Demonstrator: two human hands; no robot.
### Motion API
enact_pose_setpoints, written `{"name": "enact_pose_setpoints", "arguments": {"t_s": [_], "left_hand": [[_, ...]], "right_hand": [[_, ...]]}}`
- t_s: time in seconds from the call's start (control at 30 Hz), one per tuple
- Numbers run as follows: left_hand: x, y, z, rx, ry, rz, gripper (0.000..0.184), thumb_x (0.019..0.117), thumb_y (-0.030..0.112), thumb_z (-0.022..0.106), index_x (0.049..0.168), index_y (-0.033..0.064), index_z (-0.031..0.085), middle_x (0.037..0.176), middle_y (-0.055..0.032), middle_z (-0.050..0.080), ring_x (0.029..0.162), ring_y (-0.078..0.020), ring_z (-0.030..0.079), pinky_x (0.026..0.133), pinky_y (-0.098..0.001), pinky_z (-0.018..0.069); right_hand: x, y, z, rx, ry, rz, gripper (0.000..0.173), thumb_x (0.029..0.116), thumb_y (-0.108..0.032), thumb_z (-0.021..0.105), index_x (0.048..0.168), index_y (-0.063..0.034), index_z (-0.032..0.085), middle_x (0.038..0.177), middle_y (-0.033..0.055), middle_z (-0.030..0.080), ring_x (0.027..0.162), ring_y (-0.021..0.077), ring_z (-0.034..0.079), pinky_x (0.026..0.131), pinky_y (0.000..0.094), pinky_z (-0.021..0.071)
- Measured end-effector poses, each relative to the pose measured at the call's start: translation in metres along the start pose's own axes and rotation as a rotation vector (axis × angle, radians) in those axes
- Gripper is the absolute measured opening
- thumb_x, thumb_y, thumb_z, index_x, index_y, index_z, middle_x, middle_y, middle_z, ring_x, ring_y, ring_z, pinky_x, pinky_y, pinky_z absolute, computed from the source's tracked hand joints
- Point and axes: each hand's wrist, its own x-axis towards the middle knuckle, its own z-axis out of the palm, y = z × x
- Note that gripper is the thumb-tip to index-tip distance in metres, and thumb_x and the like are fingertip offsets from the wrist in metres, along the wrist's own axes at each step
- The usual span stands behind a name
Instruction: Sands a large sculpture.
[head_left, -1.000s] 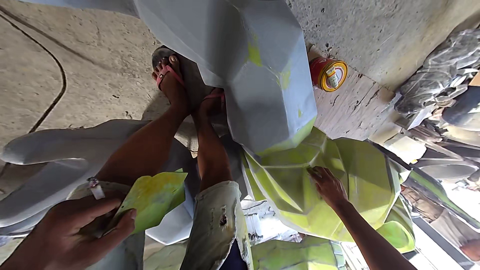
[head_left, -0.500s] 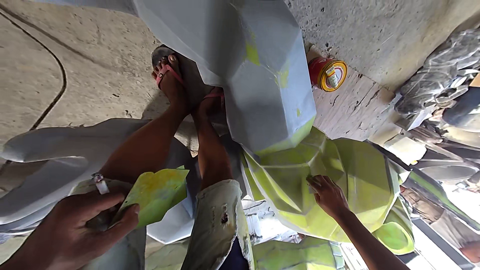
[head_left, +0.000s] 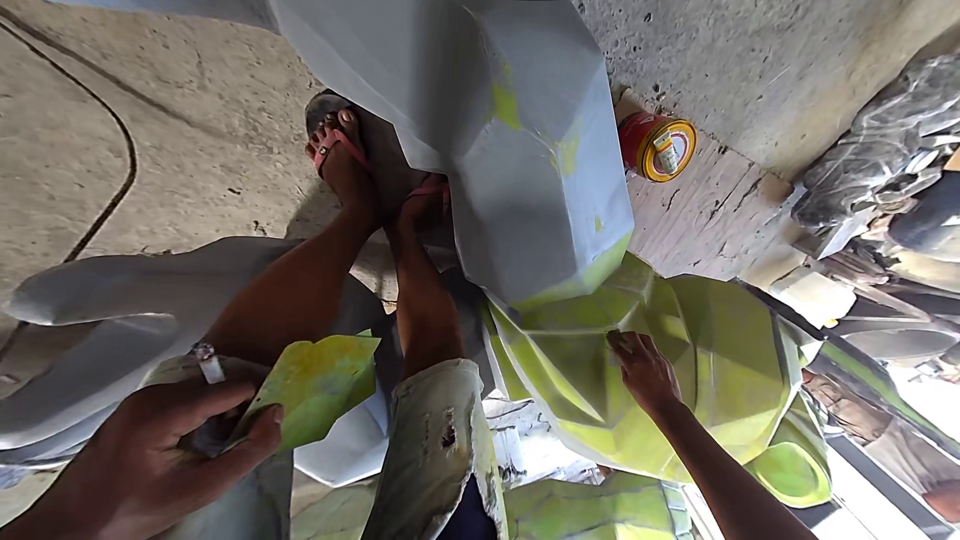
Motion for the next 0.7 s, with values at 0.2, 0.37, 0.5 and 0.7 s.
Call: {"name": "enact_pose_setpoints", "arguments": {"t_s": [0.2,0.37,0.5,0.7], "left_hand": [[0.001,0.0,-0.003,0.005,-0.007,-0.014,0.027,0.0831,0.027,0.06,0.069,0.0047,0.064,0.063,-0.0023,0.059,0.058,-0.0041,0.055,0.053,-0.0229,0.0421],[-0.005,-0.019,0.002,-0.032,0.027,-0.001,0.028,0.0847,0.033,0.061,0.072,0.0085,0.068,0.065,0.0008,0.061,0.058,-0.0017,0.055,0.052,-0.0224,0.0438],[-0.007,-0.028,0.003,-0.054,0.032,0.004,0.028,0.0857,0.033,0.062,0.073,0.0087,0.068,0.066,0.0001,0.062,0.059,-0.0029,0.056,0.052,-0.0234,0.0439],[-0.003,-0.024,0.0,-0.056,0.007,-0.012,0.026,0.0844,0.031,0.062,0.071,0.0092,0.066,0.064,0.0007,0.06,0.056,-0.0024,0.053,0.05,-0.0227,0.0417]], "right_hand": [[-0.005,-0.004,-0.011,-0.01,-0.11,0.035,0.048,0.0947,-0.009,0.063,0.137,-0.0313,0.066,0.136,0.0046,0.061,0.128,0.0256,0.058,0.094,0.0406,0.0571],[-0.01,-0.005,-0.032,0.147,-0.188,0.04,0.032,0.0964,-0.022,0.057,0.122,-0.028,0.074,0.129,0.0016,0.065,0.118,0.0198,0.062,0.096,0.0413,0.0542],[-0.023,-0.034,-0.033,0.716,0.016,0.318,0.036,0.0936,-0.02,0.056,0.125,-0.0157,0.073,0.139,0.0028,0.064,0.113,0.0194,0.068,0.094,0.0467,0.0569],[-0.012,-0.092,-0.015,1.239,0.199,0.689,0.05,0.0943,-0.014,0.061,0.143,-0.002,0.058,0.149,0.0157,0.055,0.127,0.0203,0.062,0.105,0.0413,0.0502]]}}
